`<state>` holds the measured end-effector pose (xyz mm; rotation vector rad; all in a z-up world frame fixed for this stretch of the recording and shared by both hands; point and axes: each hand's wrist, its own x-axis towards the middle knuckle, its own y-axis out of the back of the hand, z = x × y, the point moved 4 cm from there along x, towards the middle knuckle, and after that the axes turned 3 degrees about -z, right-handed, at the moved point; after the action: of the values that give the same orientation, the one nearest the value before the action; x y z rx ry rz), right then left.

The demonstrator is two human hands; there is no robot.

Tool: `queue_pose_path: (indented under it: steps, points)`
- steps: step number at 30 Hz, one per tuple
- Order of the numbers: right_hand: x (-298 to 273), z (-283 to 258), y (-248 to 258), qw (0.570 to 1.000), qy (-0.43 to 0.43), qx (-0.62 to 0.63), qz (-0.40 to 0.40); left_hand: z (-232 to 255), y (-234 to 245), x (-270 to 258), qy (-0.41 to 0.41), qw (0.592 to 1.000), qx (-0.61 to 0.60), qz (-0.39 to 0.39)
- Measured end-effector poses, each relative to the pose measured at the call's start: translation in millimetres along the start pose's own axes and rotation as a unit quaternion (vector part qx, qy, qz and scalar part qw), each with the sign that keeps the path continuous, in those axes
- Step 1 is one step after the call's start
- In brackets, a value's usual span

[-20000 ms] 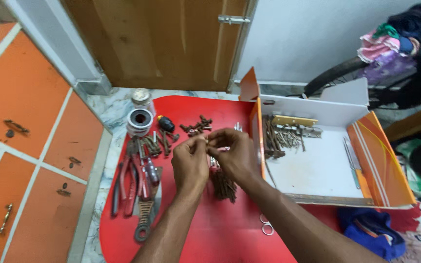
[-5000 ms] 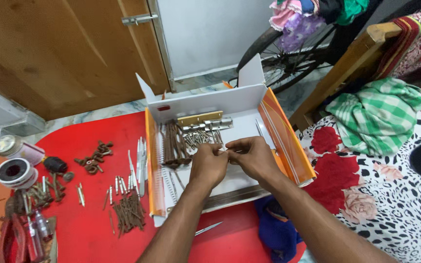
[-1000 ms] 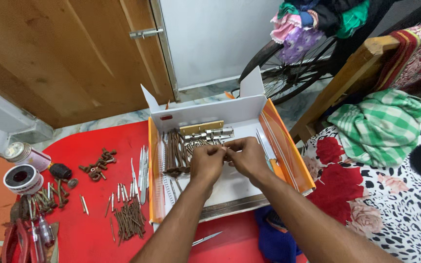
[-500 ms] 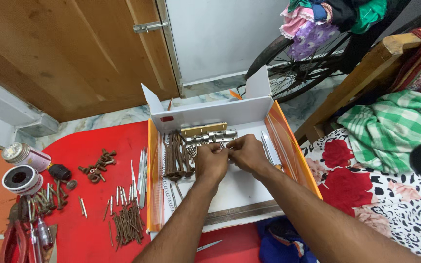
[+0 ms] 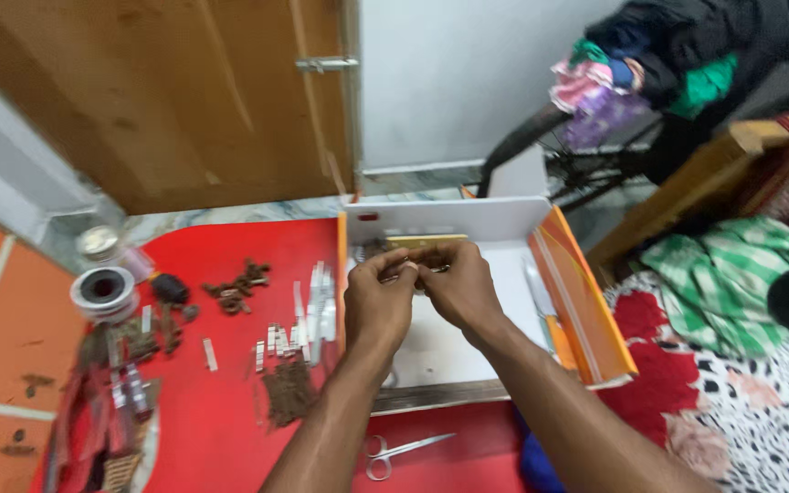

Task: The person repeatedly picks up small metal hardware items from a red tray and places them into an open white box. The person handles the items one by one, moving them between the tray and the box throughout the clip.

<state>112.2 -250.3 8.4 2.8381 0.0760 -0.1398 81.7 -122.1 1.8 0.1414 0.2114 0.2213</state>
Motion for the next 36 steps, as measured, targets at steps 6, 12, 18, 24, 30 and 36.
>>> queue_pose_path:
  steps: [6,12,18,24,30,36]
  points:
    - [-21,-51,-91,0.996,-0.031,-0.020,-0.085,1,109,-12,0.031,0.996,-0.033,0.073]
    - [-33,-67,-174,0.981,0.056,-0.071,-0.169,-26,189,-16,0.050,0.992,-0.050,0.101]
    - [-39,-49,-230,0.962,0.063,-0.138,-0.229,-57,234,-25,0.068,0.989,-0.060,0.121]
    - [-27,-20,-263,0.947,0.070,-0.189,-0.252,-110,247,-12,0.072,0.986,-0.065,0.136]
    - [-25,-16,-275,0.941,-0.004,-0.190,-0.279,-136,247,-4,0.061,0.987,-0.025,0.144]
    - [-14,4,-284,0.939,0.049,-0.251,-0.232,-136,249,-8,0.114,0.986,-0.029,0.116]
